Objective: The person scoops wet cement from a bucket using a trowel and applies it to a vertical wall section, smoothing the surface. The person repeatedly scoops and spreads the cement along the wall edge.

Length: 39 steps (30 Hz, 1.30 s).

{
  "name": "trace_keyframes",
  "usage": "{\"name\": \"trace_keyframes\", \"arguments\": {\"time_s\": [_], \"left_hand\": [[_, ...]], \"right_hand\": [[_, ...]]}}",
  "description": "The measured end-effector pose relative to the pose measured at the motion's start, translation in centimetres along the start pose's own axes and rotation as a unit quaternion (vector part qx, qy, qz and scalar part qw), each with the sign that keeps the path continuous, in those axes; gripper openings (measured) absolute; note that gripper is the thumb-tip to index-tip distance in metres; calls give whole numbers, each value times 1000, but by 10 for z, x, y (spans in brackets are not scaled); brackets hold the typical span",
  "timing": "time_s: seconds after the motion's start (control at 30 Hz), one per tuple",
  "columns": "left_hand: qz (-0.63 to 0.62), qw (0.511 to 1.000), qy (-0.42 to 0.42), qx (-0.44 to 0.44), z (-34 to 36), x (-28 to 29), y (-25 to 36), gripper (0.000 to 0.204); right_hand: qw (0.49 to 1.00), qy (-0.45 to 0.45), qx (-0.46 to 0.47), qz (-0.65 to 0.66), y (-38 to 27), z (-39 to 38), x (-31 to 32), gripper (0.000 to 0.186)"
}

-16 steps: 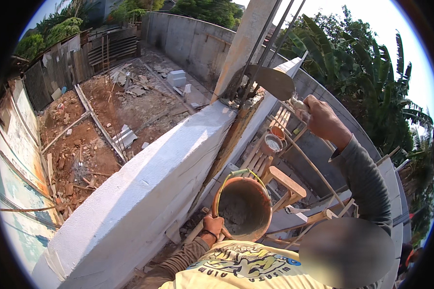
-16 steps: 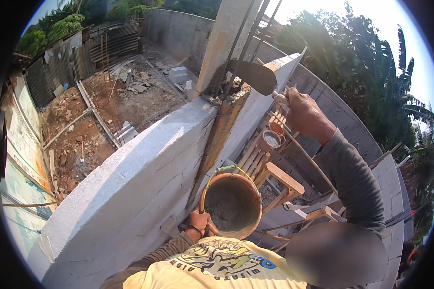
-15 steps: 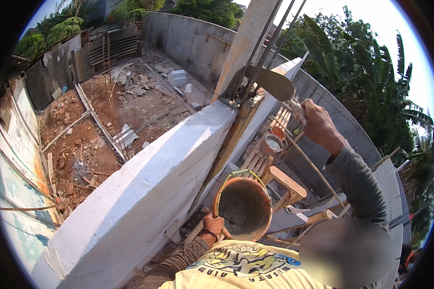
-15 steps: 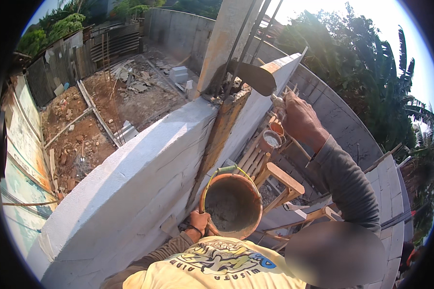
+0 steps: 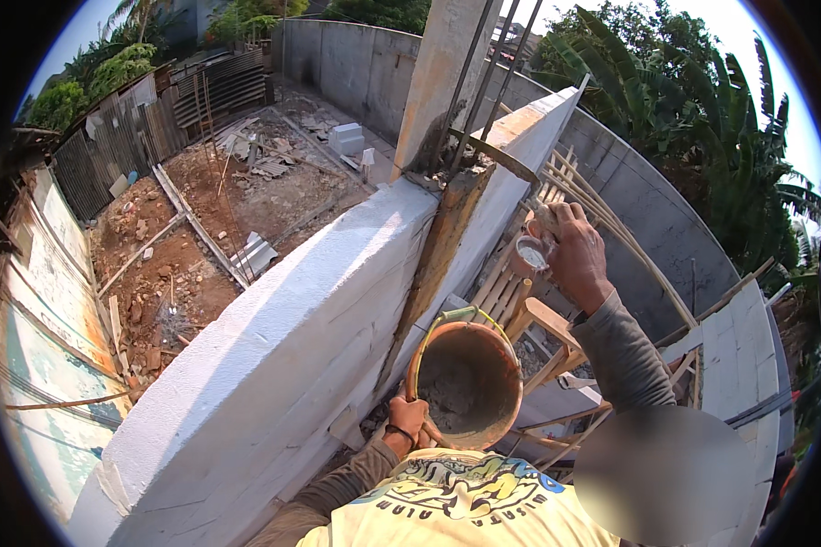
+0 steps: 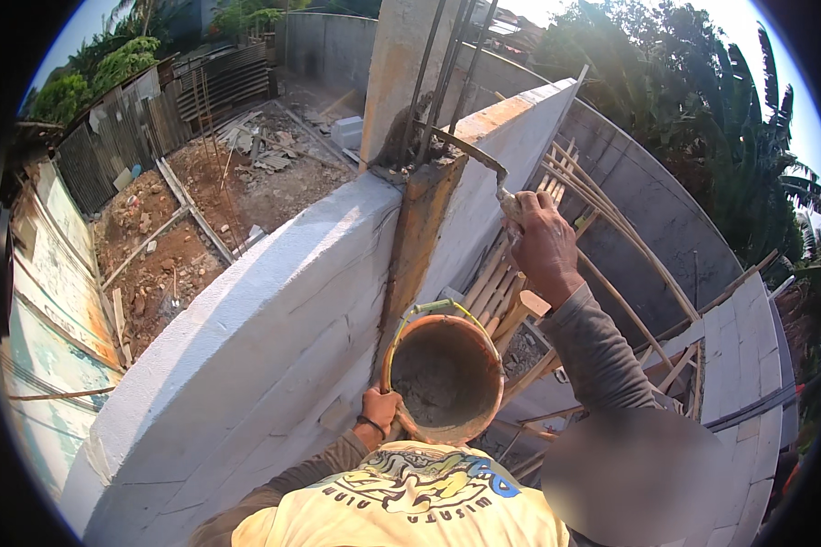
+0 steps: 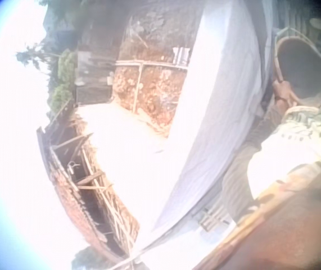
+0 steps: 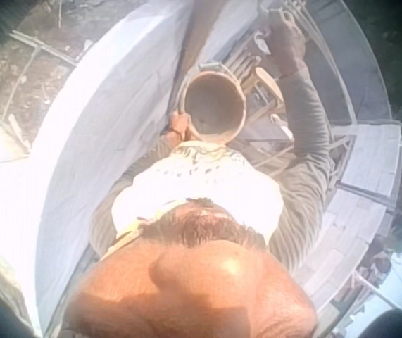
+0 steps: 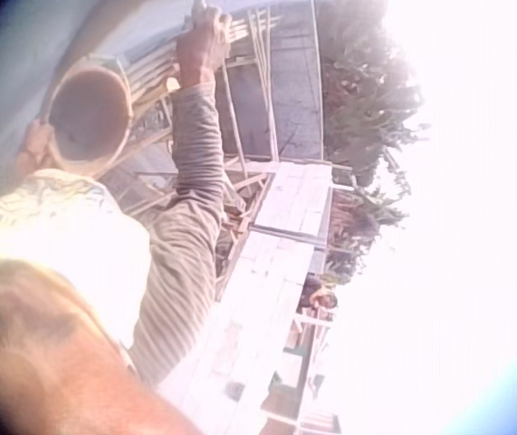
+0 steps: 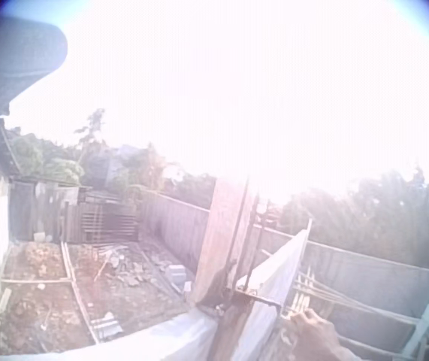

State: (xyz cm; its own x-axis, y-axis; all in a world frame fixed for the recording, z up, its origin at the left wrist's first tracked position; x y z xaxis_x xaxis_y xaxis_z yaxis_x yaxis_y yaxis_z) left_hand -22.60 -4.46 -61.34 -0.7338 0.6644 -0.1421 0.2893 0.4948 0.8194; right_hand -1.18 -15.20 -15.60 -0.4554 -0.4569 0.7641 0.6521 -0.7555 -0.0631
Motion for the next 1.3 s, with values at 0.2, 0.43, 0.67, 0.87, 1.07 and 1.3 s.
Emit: {"name": "trace_keyframes", "arguments": {"time_s": [0.2, 0.43, 0.67, 0.87, 1.07, 1.3], "left_hand": [[8, 1000, 11, 12, -2, 0, 1, 16], [11, 1000, 7, -14, 6, -4, -5, 14], [61, 998, -7, -19, 19, -4, -14, 20], [42, 999, 10, -5, 15, -7, -12, 23], [-36, 999, 8, 21, 0, -8, -12, 16], [-8, 1000, 27, -11, 9, 6, -1, 12]], "right_hand": [[997, -12, 37, -69, -6, 16, 17, 31], [975, 17, 140, -171, -13, 27, 28, 35], [978, -24, 144, -151, -25, 43, 47, 33], [925, -122, 253, -258, -57, 75, 49, 27], [948, -140, 159, -238, -47, 69, 64, 29], [984, -57, 59, -159, 19, 10, 69, 40]]}}
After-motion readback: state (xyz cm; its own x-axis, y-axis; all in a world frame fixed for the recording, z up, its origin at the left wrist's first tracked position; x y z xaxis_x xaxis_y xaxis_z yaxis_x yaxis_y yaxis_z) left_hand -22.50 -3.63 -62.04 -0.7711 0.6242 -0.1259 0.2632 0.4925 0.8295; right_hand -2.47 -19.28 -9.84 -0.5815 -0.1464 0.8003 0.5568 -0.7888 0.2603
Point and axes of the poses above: each hand's wrist, its own z-axis towards the middle knuckle, its own x-axis out of the back of the hand, y = z × x, the point moved 10 cm from there along z, towards the middle knuckle, and after that the axes turned 6 degrees about y, right-handed, at the moved point
